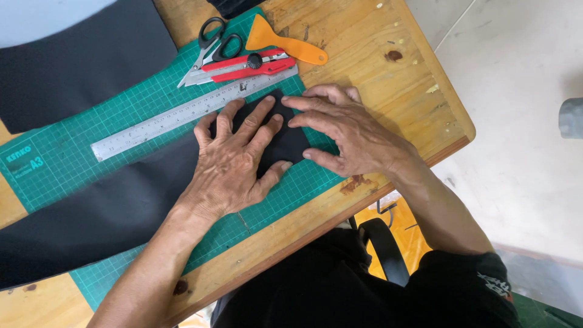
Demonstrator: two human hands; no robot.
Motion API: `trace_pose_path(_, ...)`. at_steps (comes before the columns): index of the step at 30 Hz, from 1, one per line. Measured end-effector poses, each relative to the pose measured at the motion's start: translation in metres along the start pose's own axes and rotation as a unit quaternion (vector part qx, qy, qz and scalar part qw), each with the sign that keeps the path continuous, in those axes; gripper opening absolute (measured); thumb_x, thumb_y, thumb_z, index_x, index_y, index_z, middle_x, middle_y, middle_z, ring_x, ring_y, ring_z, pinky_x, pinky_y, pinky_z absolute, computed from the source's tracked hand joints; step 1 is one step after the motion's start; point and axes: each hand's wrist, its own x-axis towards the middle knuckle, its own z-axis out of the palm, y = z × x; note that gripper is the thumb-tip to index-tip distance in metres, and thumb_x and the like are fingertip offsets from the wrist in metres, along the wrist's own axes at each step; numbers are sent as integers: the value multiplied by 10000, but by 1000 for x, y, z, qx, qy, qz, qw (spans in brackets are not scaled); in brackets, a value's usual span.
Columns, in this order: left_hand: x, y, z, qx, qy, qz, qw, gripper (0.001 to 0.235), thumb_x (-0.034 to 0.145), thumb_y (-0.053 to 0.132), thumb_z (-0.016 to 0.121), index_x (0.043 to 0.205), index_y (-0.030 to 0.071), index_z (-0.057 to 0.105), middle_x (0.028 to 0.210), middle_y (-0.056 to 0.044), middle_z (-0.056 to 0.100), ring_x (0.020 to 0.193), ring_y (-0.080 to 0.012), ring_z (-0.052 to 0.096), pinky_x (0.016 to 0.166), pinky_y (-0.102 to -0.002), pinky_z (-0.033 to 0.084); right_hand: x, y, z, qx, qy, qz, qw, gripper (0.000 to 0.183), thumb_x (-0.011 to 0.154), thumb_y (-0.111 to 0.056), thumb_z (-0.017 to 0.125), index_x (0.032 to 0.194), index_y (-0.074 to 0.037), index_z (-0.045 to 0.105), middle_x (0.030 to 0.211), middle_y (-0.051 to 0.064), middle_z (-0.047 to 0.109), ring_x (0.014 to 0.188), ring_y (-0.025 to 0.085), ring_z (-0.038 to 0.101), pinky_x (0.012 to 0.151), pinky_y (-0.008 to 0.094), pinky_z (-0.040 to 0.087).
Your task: The person aligns a black fabric strip on a green cutting mat, measures it with a metal ruler, and cuts a rectangular piece using a red utility knife. The cut piece is then lifted and set aside.
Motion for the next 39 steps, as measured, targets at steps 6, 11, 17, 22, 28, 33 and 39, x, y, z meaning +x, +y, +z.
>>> trace_pose_path(6, 0, -1, -1, -9, -6, -5, 1000, 682, 961, 592, 571, 1480, 151, 536, 1642, -64, 411, 1373, -431, 437, 985, -588, 333, 0, 3, 0, 15, 13, -17, 1000, 444, 986, -337, 671, 1344, -79, 628, 1576, 87, 509, 1407, 342, 427, 1064, 532, 360)
trace_pose_path(11, -2, -2, 0, -3, -4, -1, 1000, 665, 1000, 588, 543, 1496, 144, 536, 1650, -58, 405, 1377, -433, 440, 1004, -583, 331, -1, 10, -2, 20, 8, -23, 999, 436, 1080, -362, 495, 1338, -66, 686, 1578, 63, 503, 1400, 335, 418, 1063, 542, 354)
trace_pose_path(17, -3, -1, 0, -6, -7, -2, 1000, 661, 1011, 591, 519, 1493, 139, 534, 1654, -61, 394, 1374, -444, 432, 991, -587, 327, -2, 14, 4, 28, 14, -26, 999, 409, 1026, -341, 621, 1321, -68, 695, 1561, 76, 521, 1399, 349, 435, 1103, 554, 339)
trace_pose_path(22, -3, -2, 0, -8, -7, -2, 1000, 657, 1018, 587, 513, 1500, 141, 527, 1654, -65, 392, 1378, -441, 428, 983, -590, 329, -2, 14, 4, 29, 10, -17, 999, 451, 974, -347, 719, 1341, -88, 681, 1577, 56, 507, 1413, 349, 425, 1110, 562, 337)
trace_pose_path(28, -2, -1, 2, -11, -19, -9, 1000, 667, 1012, 596, 509, 1511, 154, 510, 1661, -60, 377, 1388, -444, 411, 977, -591, 320, -2, 12, 1, 28, 0, -14, 1000, 442, 991, -348, 680, 1344, -82, 684, 1580, 56, 502, 1414, 352, 416, 1127, 568, 324)
trace_pose_path(33, 1, 6, 4, 10, 25, -29, 999, 642, 1038, 638, 445, 1436, 160, 607, 1592, -48, 488, 1371, -408, 435, 992, -586, 335, 1, 7, -3, 39, 3, -14, 999, 427, 973, -289, 728, 1334, -66, 681, 1578, 71, 504, 1413, 369, 424, 1109, 580, 354)
trace_pose_path(39, 2, 9, 8, 3, 27, -39, 999, 637, 1010, 620, 532, 1423, 141, 606, 1577, -67, 489, 1360, -413, 404, 1007, -610, 320, 1, 7, -3, 41, -10, -1, 999, 430, 972, -299, 711, 1344, -87, 675, 1588, 59, 493, 1416, 358, 417, 1110, 576, 349)
